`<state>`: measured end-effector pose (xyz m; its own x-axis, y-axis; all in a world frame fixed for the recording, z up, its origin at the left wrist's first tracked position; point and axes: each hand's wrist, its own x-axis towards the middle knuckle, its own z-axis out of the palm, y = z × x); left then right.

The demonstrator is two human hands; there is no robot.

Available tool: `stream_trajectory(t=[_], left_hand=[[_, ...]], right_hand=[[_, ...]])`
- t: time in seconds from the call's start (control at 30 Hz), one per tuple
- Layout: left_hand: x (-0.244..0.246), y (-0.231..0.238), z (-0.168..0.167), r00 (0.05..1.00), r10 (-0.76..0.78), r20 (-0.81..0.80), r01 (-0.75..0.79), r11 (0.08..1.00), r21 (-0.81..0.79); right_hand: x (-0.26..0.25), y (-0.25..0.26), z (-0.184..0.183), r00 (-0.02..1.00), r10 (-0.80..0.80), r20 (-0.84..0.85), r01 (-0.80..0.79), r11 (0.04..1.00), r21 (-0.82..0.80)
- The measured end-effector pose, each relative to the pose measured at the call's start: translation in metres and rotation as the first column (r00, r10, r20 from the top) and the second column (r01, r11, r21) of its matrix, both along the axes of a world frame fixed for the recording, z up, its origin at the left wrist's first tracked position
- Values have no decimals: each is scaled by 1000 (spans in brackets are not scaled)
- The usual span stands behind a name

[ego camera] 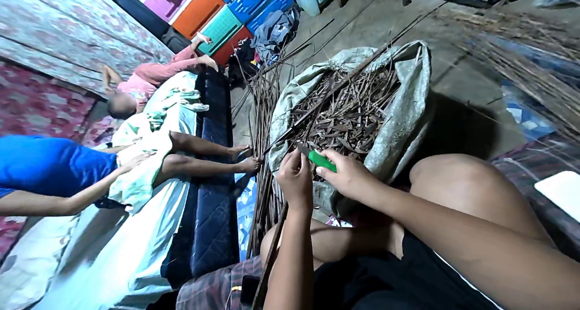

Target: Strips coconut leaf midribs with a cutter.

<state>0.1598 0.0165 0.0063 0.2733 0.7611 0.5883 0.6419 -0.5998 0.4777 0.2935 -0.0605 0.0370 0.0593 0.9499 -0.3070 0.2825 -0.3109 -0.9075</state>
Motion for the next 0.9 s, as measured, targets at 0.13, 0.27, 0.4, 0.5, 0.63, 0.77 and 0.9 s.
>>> stream_trajectory(t=[0.13, 0.27, 0.4, 0.5, 0.63, 0.77, 0.9], left_hand=[[0, -2, -1, 1000, 13, -7, -13, 1000, 3], [2, -4, -1, 1000, 18, -5, -18, 999, -27], [1, -5, -1, 999, 1, -51, -3, 999, -41], [-17, -6, -1, 990, -61, -130, 43, 990, -132], [-75, -16, 1, 958, -178, -227, 72, 908, -412], [-135, -39, -9, 953, -203, -224, 60, 852, -520], [-156, -53, -17, 964, -172, -202, 76, 909, -409]], right_hand=[[1, 6, -3, 1000, -3, -5, 3, 1000, -1], [2, 14, -5, 1000, -4, -27, 4, 1000, -9], [4, 19, -7, 999, -2, -46, 2, 1000, -12], [9, 20, -7, 996, 7, -93, -11, 999, -43], [21, 21, -5, 970, -36, -240, 17, 997, -79], [27, 22, -6, 945, -45, -323, 38, 999, -28], [18, 21, -7, 900, 10, -437, 0, 1000, 23]])
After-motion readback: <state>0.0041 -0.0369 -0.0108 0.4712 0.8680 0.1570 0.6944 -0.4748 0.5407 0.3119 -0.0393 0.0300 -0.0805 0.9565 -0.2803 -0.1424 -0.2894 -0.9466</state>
